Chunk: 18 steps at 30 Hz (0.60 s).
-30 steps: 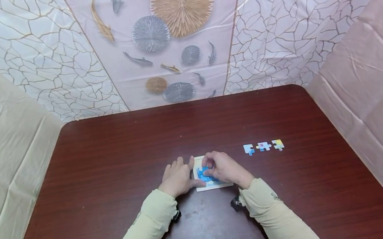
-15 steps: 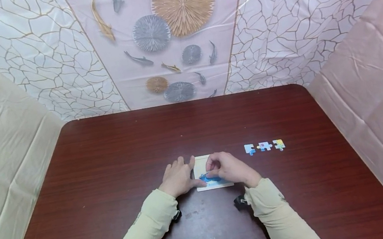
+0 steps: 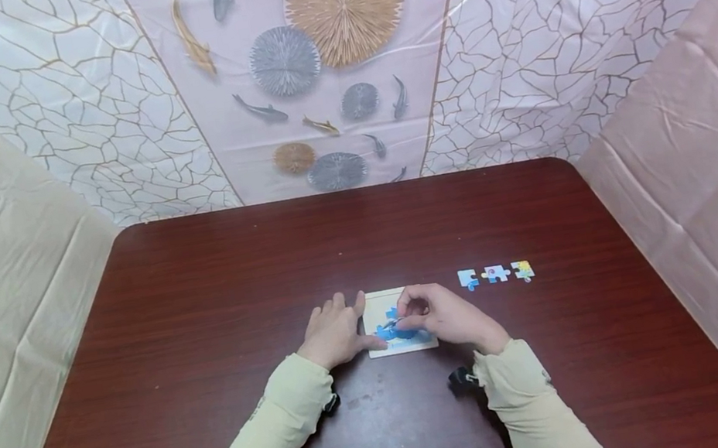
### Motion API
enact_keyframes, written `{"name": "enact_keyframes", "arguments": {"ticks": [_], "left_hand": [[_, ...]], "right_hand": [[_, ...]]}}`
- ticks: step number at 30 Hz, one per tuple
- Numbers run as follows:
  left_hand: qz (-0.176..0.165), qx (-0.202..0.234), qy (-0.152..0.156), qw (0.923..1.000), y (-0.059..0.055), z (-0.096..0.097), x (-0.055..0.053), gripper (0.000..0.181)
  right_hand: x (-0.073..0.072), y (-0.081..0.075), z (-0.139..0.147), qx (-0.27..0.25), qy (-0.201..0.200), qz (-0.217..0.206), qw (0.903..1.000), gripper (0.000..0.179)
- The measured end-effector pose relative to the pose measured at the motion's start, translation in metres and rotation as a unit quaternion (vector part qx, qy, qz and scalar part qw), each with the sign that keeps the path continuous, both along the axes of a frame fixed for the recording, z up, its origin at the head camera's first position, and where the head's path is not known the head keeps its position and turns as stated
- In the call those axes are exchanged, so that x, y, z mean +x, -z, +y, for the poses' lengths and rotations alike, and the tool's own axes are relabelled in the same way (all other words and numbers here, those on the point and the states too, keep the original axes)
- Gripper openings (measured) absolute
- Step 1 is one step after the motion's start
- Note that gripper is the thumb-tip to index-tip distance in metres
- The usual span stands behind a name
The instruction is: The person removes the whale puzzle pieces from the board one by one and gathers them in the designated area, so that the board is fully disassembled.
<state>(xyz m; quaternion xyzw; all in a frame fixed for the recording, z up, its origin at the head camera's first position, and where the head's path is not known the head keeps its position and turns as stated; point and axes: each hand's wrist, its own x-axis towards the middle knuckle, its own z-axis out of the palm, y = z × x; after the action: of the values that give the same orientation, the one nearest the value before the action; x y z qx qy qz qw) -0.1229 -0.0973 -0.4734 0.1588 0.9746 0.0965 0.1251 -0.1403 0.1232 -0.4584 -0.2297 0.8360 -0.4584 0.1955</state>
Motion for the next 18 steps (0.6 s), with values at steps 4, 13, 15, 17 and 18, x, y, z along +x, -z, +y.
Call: {"name": "enact_keyframes", "arguments": {"ticks": [4, 13, 15, 17, 18], "left_hand": [[-0.002, 0.001, 0.000, 1.0000, -0.001, 0.000, 0.000, 0.100], [-0.004, 0.004, 0.001, 1.0000, -0.002, 0.000, 0.003, 0.100], [-0.001, 0.004, 0.002, 1.0000, -0.002, -0.001, 0.003, 0.100], [0.001, 0.003, 0.003, 1.0000, -0.001, -0.001, 0.002, 0.100], [0.003, 0.004, 0.003, 1.0000, -0.001, -0.001, 0.002, 0.100]], "right_hand": [[0.002, -0.005, 0.009, 0.004, 0.022, 0.000, 0.9997, 0.008], [0.002, -0.025, 0.048, 0.036, 0.068, 0.032, 0.9965, 0.010], [0.002, -0.027, 0.059, 0.056, 0.080, 0.043, 0.9943, 0.010], [0.002, -0.027, 0.069, 0.078, 0.094, 0.052, 0.9912, 0.010], [0.002, -0.027, 0.074, 0.087, 0.099, 0.056, 0.9897, 0.010]]}}
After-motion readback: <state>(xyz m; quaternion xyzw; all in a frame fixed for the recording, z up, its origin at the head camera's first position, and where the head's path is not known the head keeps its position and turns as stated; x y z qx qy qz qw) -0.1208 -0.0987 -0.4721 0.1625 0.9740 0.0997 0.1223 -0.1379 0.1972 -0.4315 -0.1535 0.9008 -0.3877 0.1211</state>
